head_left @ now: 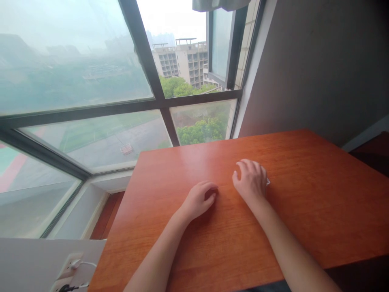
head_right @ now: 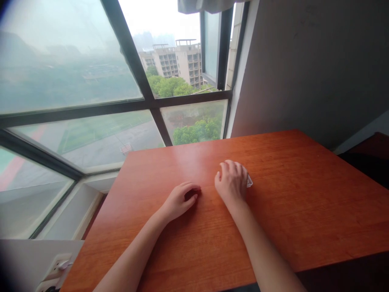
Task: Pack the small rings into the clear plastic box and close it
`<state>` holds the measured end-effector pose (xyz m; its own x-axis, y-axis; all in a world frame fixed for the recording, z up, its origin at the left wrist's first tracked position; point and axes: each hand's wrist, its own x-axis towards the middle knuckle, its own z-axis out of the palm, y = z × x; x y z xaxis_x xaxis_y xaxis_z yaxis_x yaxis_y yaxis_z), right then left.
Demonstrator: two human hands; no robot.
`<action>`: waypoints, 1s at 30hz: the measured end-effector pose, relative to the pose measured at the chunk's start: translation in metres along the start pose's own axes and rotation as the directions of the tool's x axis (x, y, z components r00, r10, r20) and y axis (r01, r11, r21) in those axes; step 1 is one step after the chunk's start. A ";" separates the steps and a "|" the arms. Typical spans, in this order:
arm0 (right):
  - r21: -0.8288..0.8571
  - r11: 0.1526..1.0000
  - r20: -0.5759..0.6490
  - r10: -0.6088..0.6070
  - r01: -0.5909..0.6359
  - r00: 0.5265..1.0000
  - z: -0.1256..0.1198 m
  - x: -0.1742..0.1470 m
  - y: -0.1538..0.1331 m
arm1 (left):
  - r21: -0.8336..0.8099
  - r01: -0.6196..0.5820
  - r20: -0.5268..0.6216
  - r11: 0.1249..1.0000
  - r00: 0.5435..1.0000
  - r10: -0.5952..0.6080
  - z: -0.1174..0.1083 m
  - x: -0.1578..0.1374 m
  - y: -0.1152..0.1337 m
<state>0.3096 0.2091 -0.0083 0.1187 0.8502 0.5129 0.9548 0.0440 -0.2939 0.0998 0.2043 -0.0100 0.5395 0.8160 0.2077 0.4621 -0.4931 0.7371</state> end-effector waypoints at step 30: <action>0.628 0.777 0.206 -0.111 -0.045 0.972 0.012 -0.030 -0.060 | -0.165 0.064 -0.172 0.984 0.981 -0.092 0.012 -0.001 -0.006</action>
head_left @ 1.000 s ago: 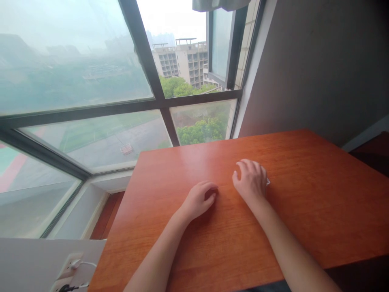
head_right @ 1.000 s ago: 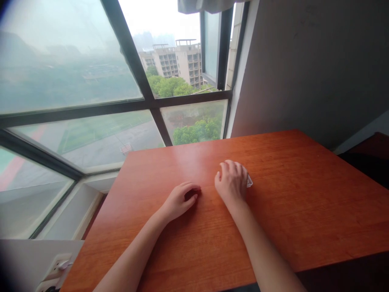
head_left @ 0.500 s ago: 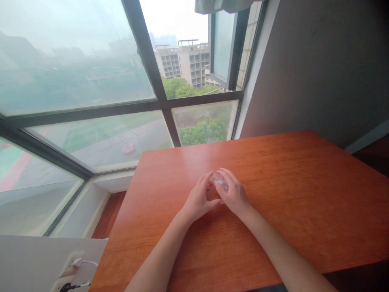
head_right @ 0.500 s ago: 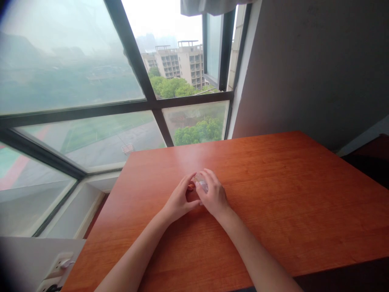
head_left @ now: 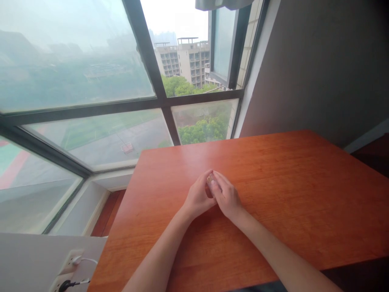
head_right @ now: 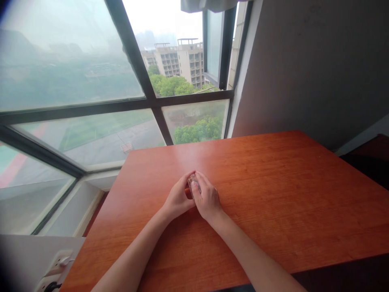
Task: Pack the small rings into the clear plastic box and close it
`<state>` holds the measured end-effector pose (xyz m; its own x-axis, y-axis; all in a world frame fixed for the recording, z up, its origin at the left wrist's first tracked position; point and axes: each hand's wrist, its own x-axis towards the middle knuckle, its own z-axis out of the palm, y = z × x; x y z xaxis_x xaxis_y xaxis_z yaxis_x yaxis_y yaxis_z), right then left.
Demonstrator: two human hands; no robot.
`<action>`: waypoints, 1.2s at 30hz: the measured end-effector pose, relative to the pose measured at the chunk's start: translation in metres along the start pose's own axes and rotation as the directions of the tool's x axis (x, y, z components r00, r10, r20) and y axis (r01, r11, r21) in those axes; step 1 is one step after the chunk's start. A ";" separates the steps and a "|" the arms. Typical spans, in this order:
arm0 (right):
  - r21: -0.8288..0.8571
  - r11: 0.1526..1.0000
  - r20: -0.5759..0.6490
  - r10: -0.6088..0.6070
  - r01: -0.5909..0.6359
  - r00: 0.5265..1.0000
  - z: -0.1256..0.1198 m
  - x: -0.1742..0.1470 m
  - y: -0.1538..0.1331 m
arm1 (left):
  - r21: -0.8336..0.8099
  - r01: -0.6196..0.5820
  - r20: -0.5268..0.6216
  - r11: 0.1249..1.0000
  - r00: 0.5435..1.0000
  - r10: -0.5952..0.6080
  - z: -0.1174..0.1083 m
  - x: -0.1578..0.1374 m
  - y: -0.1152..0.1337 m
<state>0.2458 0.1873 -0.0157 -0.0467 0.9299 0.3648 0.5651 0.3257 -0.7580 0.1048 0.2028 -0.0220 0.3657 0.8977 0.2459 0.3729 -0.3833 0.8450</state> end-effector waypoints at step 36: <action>0.390 0.892 -0.075 0.278 -0.229 0.958 -0.016 0.014 0.044 | -0.033 0.414 -0.236 0.910 0.881 -0.410 -0.150 -0.018 0.009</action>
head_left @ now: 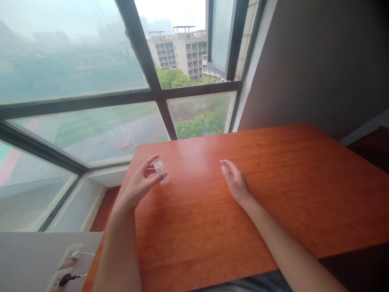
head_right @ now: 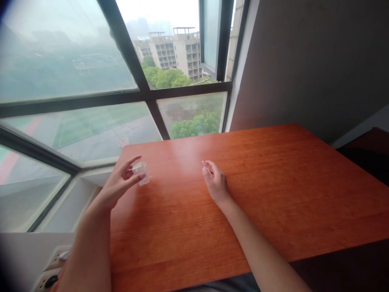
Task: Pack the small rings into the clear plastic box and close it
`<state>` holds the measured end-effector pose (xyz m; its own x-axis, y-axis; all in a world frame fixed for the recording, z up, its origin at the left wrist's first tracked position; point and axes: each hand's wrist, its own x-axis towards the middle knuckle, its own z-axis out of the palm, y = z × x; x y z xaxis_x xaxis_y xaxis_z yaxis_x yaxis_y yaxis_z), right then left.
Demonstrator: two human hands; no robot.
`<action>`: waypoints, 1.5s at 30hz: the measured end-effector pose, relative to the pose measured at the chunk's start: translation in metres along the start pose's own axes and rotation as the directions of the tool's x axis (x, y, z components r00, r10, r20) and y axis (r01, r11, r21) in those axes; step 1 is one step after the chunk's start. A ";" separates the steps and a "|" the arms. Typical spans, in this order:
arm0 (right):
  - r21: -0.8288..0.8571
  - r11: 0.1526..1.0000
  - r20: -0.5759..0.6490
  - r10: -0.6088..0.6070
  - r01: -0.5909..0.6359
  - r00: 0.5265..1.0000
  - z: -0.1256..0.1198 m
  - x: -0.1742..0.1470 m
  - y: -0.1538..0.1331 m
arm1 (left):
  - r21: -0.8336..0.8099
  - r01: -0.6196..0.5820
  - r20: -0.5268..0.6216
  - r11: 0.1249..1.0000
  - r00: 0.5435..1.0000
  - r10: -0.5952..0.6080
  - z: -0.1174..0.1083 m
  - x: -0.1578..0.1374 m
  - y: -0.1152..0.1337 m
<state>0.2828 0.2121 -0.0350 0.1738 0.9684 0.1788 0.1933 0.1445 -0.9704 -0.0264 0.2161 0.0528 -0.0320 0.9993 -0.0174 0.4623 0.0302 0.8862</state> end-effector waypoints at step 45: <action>-0.589 0.637 0.538 -0.150 0.497 0.829 0.067 0.189 0.010 | -0.051 0.020 -0.327 0.999 0.944 -0.036 0.021 0.012 -0.011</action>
<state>0.2526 0.4106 -0.0219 -0.4044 0.8908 0.2072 0.7780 0.4541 -0.4341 -0.0133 0.2281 0.0326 -0.3367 0.9359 0.1035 0.4160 0.0492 0.9080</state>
